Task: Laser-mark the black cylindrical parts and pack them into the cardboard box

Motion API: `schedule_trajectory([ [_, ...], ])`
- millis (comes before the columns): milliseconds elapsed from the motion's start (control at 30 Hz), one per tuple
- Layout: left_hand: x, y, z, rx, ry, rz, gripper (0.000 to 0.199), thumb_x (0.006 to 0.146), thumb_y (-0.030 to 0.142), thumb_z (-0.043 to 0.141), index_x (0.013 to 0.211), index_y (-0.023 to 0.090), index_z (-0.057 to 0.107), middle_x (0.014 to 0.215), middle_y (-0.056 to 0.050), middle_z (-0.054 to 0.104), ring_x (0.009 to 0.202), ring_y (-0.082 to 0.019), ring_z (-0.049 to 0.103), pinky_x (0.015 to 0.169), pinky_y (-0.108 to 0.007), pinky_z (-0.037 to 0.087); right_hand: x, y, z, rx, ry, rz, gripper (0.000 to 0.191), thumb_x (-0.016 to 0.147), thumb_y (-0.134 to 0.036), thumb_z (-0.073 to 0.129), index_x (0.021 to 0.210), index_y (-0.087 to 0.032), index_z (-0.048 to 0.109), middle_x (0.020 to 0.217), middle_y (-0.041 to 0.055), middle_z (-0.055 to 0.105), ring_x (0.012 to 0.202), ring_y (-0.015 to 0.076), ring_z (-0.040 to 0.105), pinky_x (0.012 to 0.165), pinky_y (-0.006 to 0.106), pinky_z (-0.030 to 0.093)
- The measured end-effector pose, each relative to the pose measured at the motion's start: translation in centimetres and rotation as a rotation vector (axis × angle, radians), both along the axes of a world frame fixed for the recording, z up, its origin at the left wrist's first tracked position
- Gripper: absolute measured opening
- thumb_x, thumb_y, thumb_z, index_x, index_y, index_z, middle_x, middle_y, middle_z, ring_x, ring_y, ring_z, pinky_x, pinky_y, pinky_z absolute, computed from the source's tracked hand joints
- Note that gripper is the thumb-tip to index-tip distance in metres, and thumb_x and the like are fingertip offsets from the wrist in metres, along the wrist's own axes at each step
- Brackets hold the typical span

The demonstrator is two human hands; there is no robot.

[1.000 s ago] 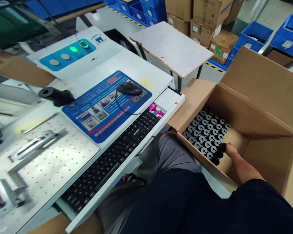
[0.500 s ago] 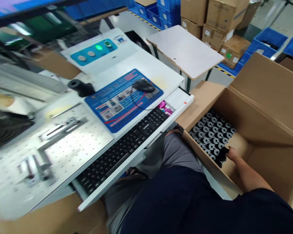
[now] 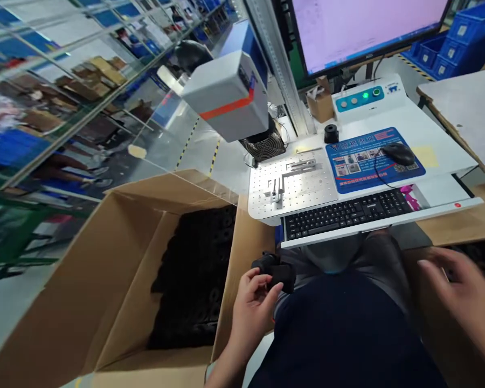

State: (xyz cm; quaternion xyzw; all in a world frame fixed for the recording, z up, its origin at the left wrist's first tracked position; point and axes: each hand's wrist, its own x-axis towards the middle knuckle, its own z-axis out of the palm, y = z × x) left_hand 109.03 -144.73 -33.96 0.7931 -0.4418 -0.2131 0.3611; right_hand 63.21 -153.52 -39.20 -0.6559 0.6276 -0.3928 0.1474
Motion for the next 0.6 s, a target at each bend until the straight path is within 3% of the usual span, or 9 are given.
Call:
schedule_trajectory([
  [133, -0.9, 0.2, 0.2, -0.031, 0.038, -0.058, 0.033, 0.081, 0.055, 0.079, 0.086, 0.023, 0.075, 0.116, -0.012, 0.058, 0.1, -0.027, 0.067, 0.081, -0.041, 0.059, 17.3, -0.8, 4.3, -0.004, 0.018, 0.693, 0.069, 0.086, -0.051, 0.084, 0.145, -0.025, 0.06, 0.138, 0.0165, 0.067, 0.126, 0.0362, 0.065, 0.104, 0.055, 0.058],
  [200, -1.2, 0.2, 0.5, -0.045, 0.038, -0.074, 0.028, 0.084, 0.05, 0.077, 0.088, 0.022, 0.076, 0.119, -0.011, 0.056, 0.085, -0.021, 0.066, 0.081, -0.041, 0.06, 23.5, -0.4, 5.0, -0.007, 0.062, 0.908, 0.082, 0.081, -0.047, 0.089, 0.151, -0.019, 0.055, 0.143, 0.0198, 0.063, 0.132, 0.0389, 0.06, 0.107, 0.058, 0.056],
  [267, -1.3, 0.1, 0.7, -0.058, 0.041, -0.085, 0.021, 0.084, 0.043, 0.075, 0.089, 0.023, 0.076, 0.12, -0.011, 0.055, 0.077, -0.018, 0.063, 0.08, -0.042, 0.06, 27.5, 0.0, 4.7, -0.046, 0.102, 1.0, 0.08, 0.084, -0.035, 0.084, 0.154, -0.014, 0.051, 0.141, 0.0222, 0.062, 0.133, 0.0409, 0.057, 0.107, 0.063, 0.055],
  [367, -0.9, 0.1, 0.8, -0.077, 0.049, -0.099, 0.016, 0.084, 0.037, 0.073, 0.089, 0.023, 0.077, 0.122, -0.011, 0.055, 0.076, -0.017, 0.062, 0.08, -0.041, 0.06, 30.2, -0.1, 3.5, -0.109, 0.149, 1.046, 0.072, 0.088, -0.021, 0.069, 0.156, -0.011, 0.047, 0.132, 0.0226, 0.065, 0.123, 0.0407, 0.06, 0.098, 0.063, 0.057],
  [467, 0.4, 0.4, 0.4, -0.095, 0.108, -0.106, 0.022, 0.088, 0.045, 0.072, 0.091, 0.024, 0.077, 0.121, -0.01, 0.058, 0.082, -0.019, 0.064, 0.083, -0.041, 0.06, 30.8, -1.3, 3.0, -0.107, 0.143, 1.094, 0.067, 0.091, -0.021, 0.066, 0.155, -0.013, 0.048, 0.13, 0.0201, 0.066, 0.116, 0.0365, 0.063, 0.097, 0.058, 0.058],
  [533, 2.2, 0.6, -0.3, -0.123, 0.122, -0.078, 0.03, 0.092, 0.053, 0.068, 0.092, 0.024, 0.076, 0.114, -0.01, 0.061, 0.093, -0.024, 0.067, 0.087, -0.041, 0.058, 30.8, -3.0, 3.4, -0.063, 0.114, 1.063, 0.063, 0.09, -0.025, 0.072, 0.15, -0.018, 0.053, 0.13, 0.0171, 0.068, 0.119, 0.0344, 0.063, 0.103, 0.058, 0.055],
  [600, 4.7, 0.9, -1.5, -0.185, 0.065, 0.047, 0.034, 0.094, 0.056, 0.065, 0.094, 0.023, 0.074, 0.111, -0.01, 0.063, 0.102, -0.026, 0.067, 0.09, -0.042, 0.057, 30.7, -5.7, 4.2, -0.009, 0.071, 0.958, 0.058, 0.087, -0.031, 0.079, 0.142, -0.023, 0.06, 0.128, 0.0139, 0.07, 0.121, 0.0331, 0.063, 0.107, 0.058, 0.052],
])
